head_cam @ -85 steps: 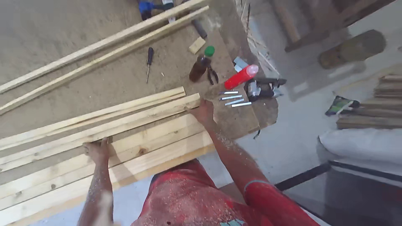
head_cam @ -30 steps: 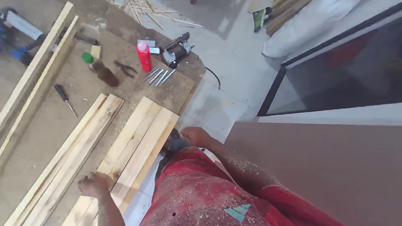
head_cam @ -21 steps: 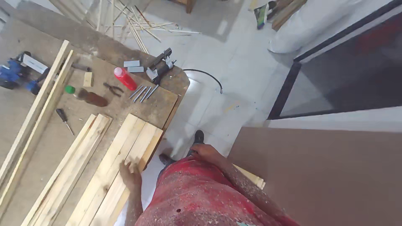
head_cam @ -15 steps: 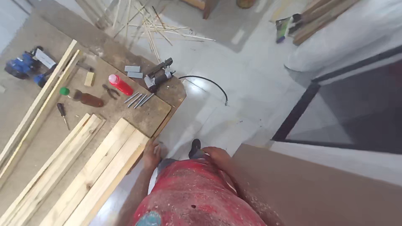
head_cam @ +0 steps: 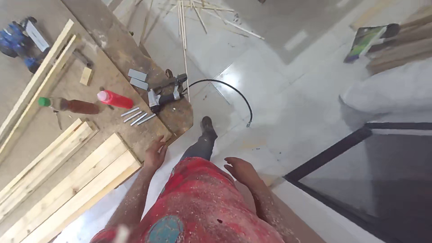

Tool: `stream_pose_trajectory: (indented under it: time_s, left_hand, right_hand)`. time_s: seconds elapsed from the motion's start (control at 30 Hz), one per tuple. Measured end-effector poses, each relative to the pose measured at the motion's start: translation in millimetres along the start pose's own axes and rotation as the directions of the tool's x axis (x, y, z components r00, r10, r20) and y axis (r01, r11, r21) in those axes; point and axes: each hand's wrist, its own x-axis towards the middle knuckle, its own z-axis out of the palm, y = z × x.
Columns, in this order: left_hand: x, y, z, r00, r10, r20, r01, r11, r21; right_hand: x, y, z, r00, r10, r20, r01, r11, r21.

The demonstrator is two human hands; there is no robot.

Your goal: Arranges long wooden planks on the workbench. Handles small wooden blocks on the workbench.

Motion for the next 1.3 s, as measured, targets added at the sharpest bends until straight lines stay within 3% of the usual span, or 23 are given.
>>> stream_pose_trajectory:
  time_s: [0.23,0.37,0.5,0.63,0.77,0.83,0.93,1.0,1.13,1.3]
  left_hand:
    - [197.2,20.4,1.6,0.968,-0.035,-0.250,0.029,0.999,-0.025]
    - [313.8,35.0,-33.6,0.945,-0.098,-0.312,0.112,0.993,0.028]
    - [406.4,11.2,-63.2,0.871,-0.335,-0.359,0.348,0.937,-0.030]
    - [479.5,-49.3,-72.5,0.723,-0.599,-0.345,0.628,0.777,-0.034]
    - [519.2,-113.6,-63.7,0.657,-0.687,-0.310,0.742,0.661,0.109]
    - [526.0,-136.7,-48.7,0.662,-0.661,-0.353,0.737,0.661,0.142]
    - [530.9,-150.7,-27.3,0.659,-0.542,-0.522,0.692,0.708,0.139]
    - [532.9,-155.8,-23.1,0.660,-0.455,-0.598,0.641,0.756,0.133]
    - [524.4,-156.7,-23.6,0.653,-0.493,-0.574,0.633,0.772,0.057]
    - [526.9,-149.3,-30.1,0.612,-0.604,-0.511,0.716,0.698,0.032]
  right_hand:
    - [100.7,9.1,-161.5,0.996,-0.018,0.085,0.028,0.993,-0.118]
    - [166.1,19.7,-264.3,0.997,-0.027,0.073,0.042,0.979,-0.202]
    - [261.0,15.3,-339.6,0.995,-0.034,0.089,0.058,0.957,-0.283]
    - [395.1,-20.4,-372.7,0.953,0.013,0.301,0.096,0.935,-0.342]
    - [556.8,-68.6,-362.4,0.826,-0.099,0.555,0.379,0.826,-0.418]
    - [642.3,-99.9,-346.7,0.747,-0.132,0.651,0.485,0.778,-0.399]
    - [770.8,-165.4,-313.6,0.692,-0.197,0.695,0.565,0.746,-0.352]
    - [855.7,-218.4,-279.0,0.712,-0.233,0.662,0.560,0.758,-0.335]
    - [1002.2,-310.7,-190.7,0.810,-0.287,0.512,0.466,0.844,-0.264]
    - [1117.4,-392.7,-112.9,0.915,-0.206,0.348,0.282,0.942,-0.184]
